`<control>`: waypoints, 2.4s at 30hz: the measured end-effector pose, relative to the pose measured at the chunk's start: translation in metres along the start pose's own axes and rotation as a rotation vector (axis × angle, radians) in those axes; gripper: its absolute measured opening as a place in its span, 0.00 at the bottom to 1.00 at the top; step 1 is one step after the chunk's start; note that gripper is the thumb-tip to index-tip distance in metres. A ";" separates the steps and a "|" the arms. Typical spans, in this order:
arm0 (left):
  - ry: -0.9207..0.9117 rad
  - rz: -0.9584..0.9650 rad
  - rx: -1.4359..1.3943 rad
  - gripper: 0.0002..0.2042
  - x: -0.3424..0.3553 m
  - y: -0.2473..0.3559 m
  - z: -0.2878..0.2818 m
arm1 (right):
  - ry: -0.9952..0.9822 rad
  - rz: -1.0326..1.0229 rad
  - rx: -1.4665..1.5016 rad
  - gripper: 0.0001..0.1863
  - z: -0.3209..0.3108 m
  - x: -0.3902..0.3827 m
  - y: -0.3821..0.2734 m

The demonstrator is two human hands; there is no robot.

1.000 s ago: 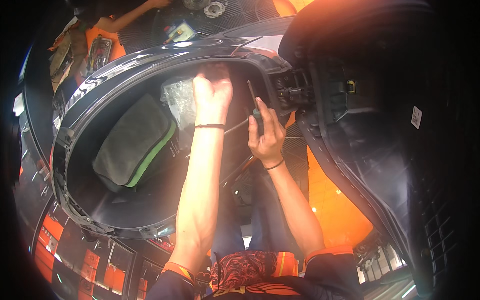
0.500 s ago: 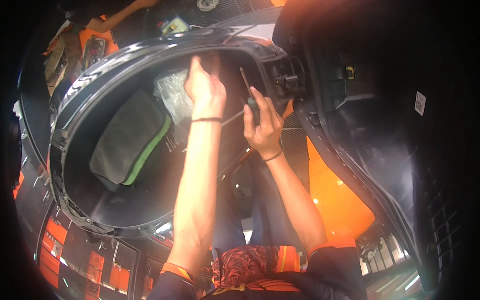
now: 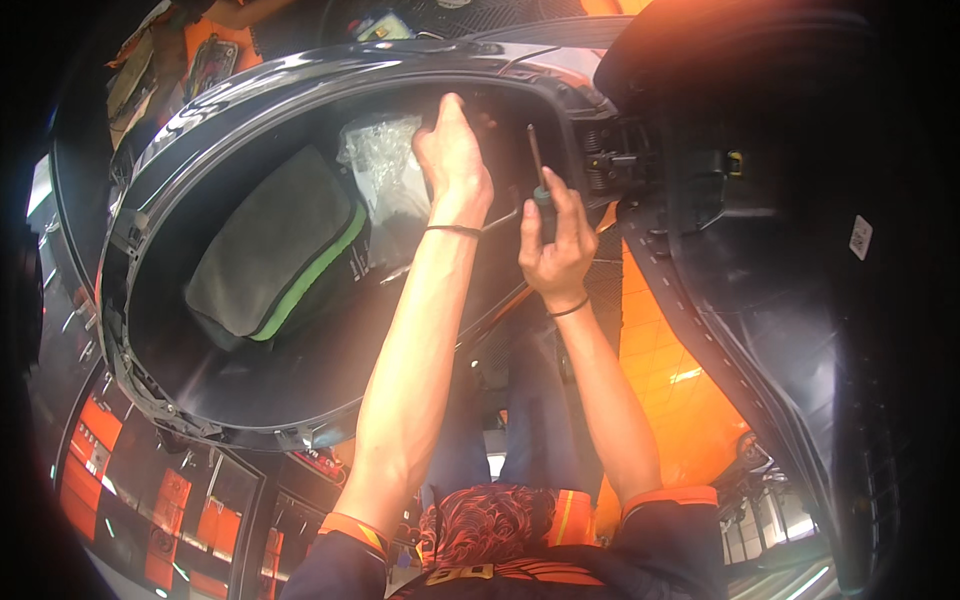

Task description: The person removes the scooter seat, then uses a screwdriver and wrench to loosen and remove bolts from the scooter's frame. They manipulate internal components and wiring under the seat area, working on the scooter's mechanical assembly.

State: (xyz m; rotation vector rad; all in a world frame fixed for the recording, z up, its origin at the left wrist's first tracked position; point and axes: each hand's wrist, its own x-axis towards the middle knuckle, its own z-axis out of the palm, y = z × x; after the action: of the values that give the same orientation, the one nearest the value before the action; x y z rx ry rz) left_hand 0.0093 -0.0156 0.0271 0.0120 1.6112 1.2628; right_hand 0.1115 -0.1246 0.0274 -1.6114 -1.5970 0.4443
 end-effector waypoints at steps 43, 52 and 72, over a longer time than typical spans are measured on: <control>-0.269 0.493 0.603 0.12 0.026 0.134 -0.143 | -0.297 0.166 0.517 0.22 0.123 0.028 -0.140; -0.307 0.530 0.520 0.12 0.029 0.130 -0.145 | -0.266 0.347 0.674 0.23 0.130 0.019 -0.156; -0.074 -0.029 -0.869 0.12 0.020 0.102 -0.109 | -0.413 0.191 0.047 0.26 -0.007 -0.028 -0.056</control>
State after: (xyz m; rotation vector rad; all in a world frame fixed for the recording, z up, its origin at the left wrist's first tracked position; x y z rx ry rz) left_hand -0.1321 -0.0357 0.0753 -0.4943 0.8900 1.8161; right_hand 0.0752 -0.1603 0.0644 -1.7203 -1.7156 0.9606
